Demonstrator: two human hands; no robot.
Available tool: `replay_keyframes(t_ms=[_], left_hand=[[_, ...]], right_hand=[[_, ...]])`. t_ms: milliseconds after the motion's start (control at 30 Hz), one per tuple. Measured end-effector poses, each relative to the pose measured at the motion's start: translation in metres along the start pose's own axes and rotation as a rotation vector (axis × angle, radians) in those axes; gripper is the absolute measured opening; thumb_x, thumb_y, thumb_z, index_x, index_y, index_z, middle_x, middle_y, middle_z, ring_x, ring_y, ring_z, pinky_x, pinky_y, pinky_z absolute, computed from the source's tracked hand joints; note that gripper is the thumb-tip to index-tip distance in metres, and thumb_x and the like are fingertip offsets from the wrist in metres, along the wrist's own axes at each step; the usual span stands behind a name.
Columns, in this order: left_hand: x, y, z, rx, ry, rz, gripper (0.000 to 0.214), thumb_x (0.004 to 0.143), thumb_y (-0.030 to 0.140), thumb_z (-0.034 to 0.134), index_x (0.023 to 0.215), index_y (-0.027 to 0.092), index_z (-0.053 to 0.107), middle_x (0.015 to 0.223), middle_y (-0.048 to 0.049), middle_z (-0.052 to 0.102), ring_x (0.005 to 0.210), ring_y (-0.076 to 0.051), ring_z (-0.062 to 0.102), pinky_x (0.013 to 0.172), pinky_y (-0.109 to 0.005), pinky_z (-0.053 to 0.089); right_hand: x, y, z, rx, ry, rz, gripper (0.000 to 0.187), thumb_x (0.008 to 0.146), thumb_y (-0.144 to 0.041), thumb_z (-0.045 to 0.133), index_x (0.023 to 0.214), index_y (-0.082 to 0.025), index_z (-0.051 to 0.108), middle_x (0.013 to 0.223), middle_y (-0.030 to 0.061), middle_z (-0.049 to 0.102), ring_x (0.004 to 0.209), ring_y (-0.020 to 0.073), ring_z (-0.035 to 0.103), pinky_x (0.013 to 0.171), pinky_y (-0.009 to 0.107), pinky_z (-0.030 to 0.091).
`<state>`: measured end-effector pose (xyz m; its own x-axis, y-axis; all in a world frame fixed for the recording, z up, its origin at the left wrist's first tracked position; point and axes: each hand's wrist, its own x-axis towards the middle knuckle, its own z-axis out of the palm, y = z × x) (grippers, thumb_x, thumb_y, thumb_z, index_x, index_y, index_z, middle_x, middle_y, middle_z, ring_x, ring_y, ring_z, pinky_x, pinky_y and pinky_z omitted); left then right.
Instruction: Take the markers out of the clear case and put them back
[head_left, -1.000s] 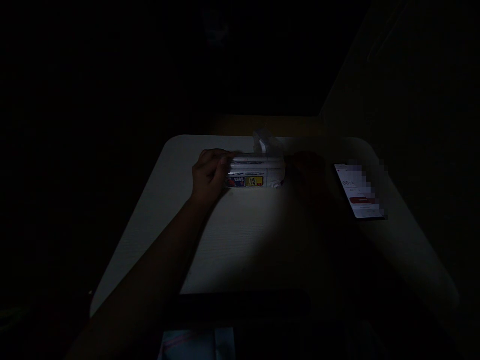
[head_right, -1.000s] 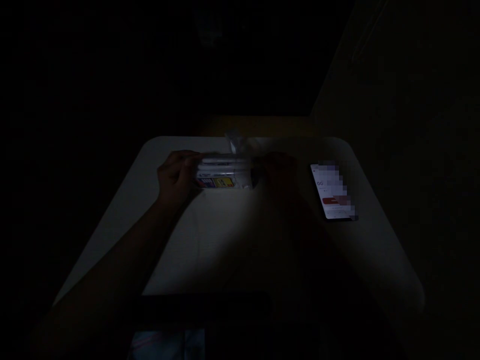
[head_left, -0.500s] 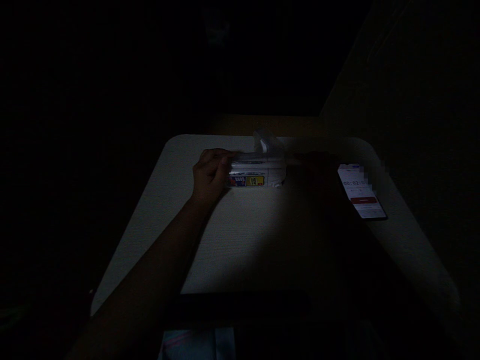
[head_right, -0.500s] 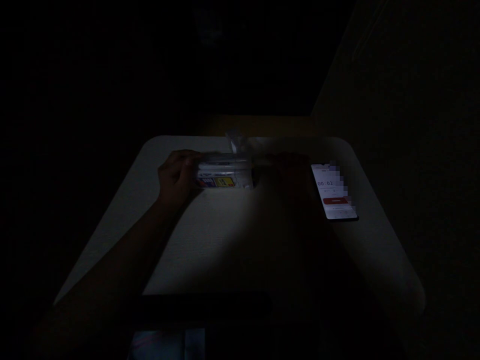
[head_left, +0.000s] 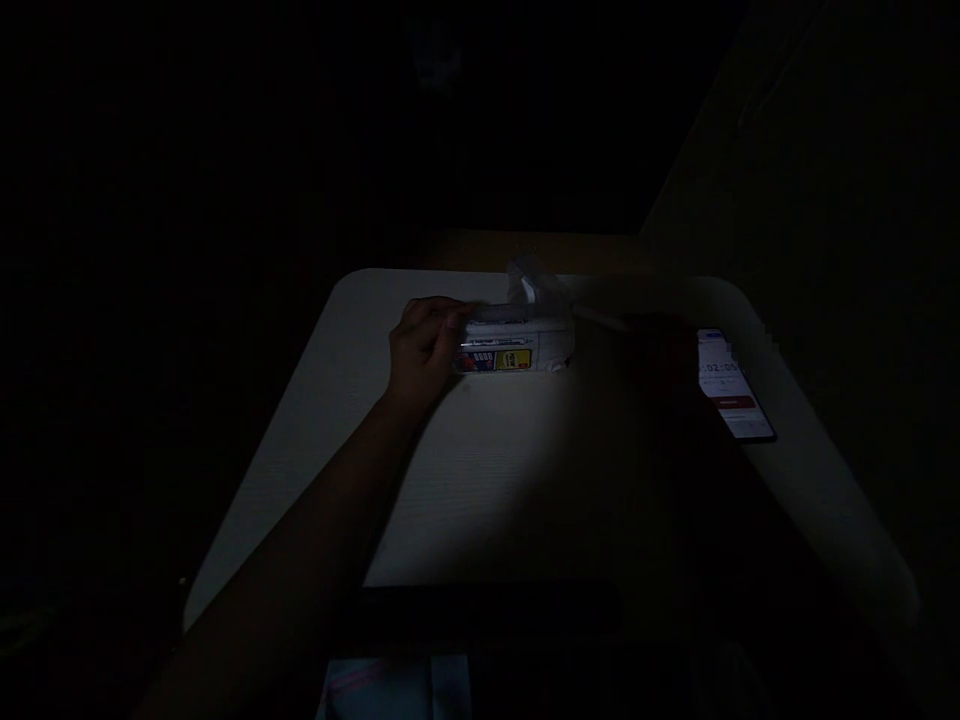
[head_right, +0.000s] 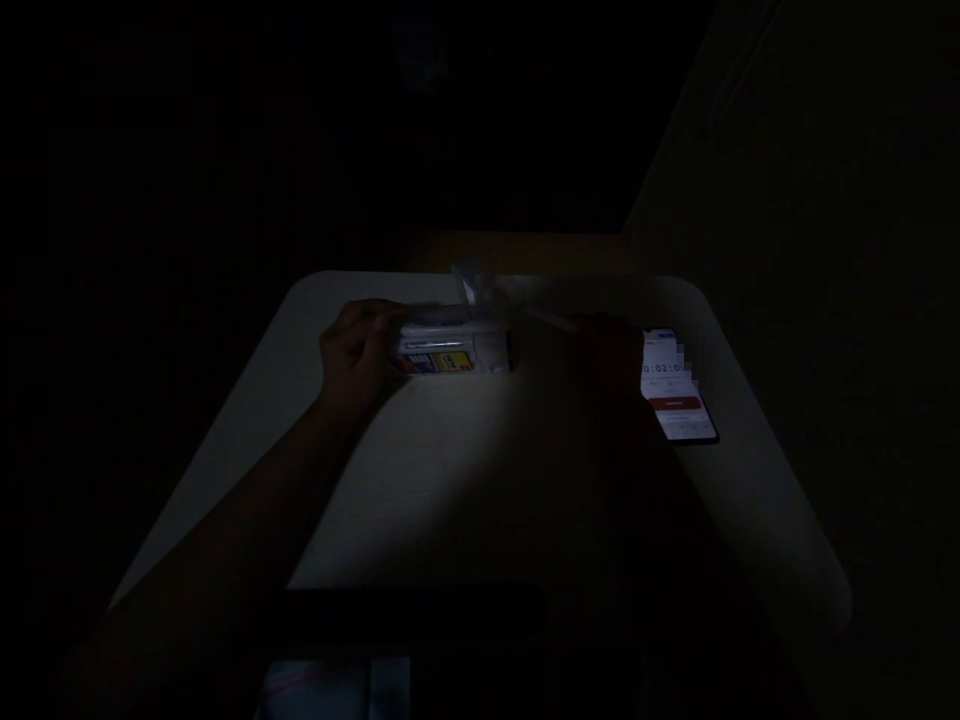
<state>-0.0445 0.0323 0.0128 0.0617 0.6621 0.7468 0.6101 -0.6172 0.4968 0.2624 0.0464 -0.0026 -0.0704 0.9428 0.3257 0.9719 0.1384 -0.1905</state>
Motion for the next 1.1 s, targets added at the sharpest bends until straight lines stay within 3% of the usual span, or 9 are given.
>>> replay_keyframes(t_ms=[233, 533, 733, 867, 967, 1100], left_hand=[[-0.001, -0.002, 0.002, 0.005, 0.001, -0.008, 0.033, 0.090, 0.038, 0.038, 0.094, 0.022, 0.067, 0.095, -0.0038, 0.065, 0.089, -0.014, 0.059, 0.081, -0.031, 0.047], [0.000, -0.002, 0.002, -0.004, -0.006, -0.002, 0.033, 0.090, 0.038, 0.038, 0.095, 0.022, 0.067, 0.094, -0.0038, 0.065, 0.090, -0.014, 0.058, 0.081, -0.032, 0.047], [0.000, 0.000, 0.001, 0.012, -0.005, -0.011, 0.035, 0.091, 0.040, 0.037, 0.094, 0.022, 0.067, 0.094, -0.0037, 0.065, 0.091, -0.014, 0.058, 0.082, -0.032, 0.047], [0.000, 0.000, 0.001, 0.000, -0.011, -0.009, 0.034, 0.091, 0.039, 0.038, 0.094, 0.022, 0.067, 0.094, -0.0034, 0.065, 0.090, -0.014, 0.058, 0.082, -0.032, 0.047], [0.000, -0.001, 0.002, -0.007, -0.012, -0.015, 0.034, 0.090, 0.040, 0.038, 0.095, 0.022, 0.067, 0.095, -0.0036, 0.064, 0.089, -0.014, 0.058, 0.080, -0.032, 0.047], [0.000, -0.002, 0.002, -0.015, 0.001, 0.004, 0.033, 0.090, 0.039, 0.038, 0.095, 0.022, 0.067, 0.093, -0.0034, 0.064, 0.090, -0.014, 0.058, 0.080, -0.031, 0.047]], right_hand=[[0.000, -0.021, -0.011, -0.160, -0.050, 0.168, 0.038, 0.084, -0.021, 0.040, 0.116, -0.014, 0.059, 0.109, 0.0184, 0.059, 0.102, 0.0329, 0.054, 0.081, 0.049, 0.043], [0.003, -0.021, 0.001, -0.103, -0.029, 0.005, 0.035, 0.080, -0.017, 0.040, 0.106, -0.010, 0.062, 0.102, 0.0177, 0.062, 0.094, 0.0285, 0.056, 0.083, 0.046, 0.044], [-0.002, -0.031, -0.010, -0.061, -0.001, 0.059, 0.043, 0.082, -0.025, 0.042, 0.120, -0.012, 0.056, 0.117, 0.0180, 0.057, 0.105, 0.0337, 0.051, 0.085, 0.050, 0.040], [-0.008, -0.046, -0.015, 0.082, 0.147, -0.129, 0.045, 0.085, -0.027, 0.038, 0.126, -0.015, 0.050, 0.125, 0.0132, 0.054, 0.114, 0.0271, 0.047, 0.097, 0.044, 0.034], [-0.013, -0.060, -0.014, 0.206, 0.122, -0.264, 0.041, 0.088, -0.030, 0.034, 0.122, -0.018, 0.054, 0.118, 0.0111, 0.058, 0.109, 0.0232, 0.050, 0.095, 0.039, 0.037], [-0.016, -0.069, -0.011, 0.356, 0.130, -0.270, 0.039, 0.091, -0.030, 0.032, 0.118, -0.017, 0.056, 0.116, 0.0113, 0.059, 0.109, 0.0214, 0.051, 0.093, 0.037, 0.041]])
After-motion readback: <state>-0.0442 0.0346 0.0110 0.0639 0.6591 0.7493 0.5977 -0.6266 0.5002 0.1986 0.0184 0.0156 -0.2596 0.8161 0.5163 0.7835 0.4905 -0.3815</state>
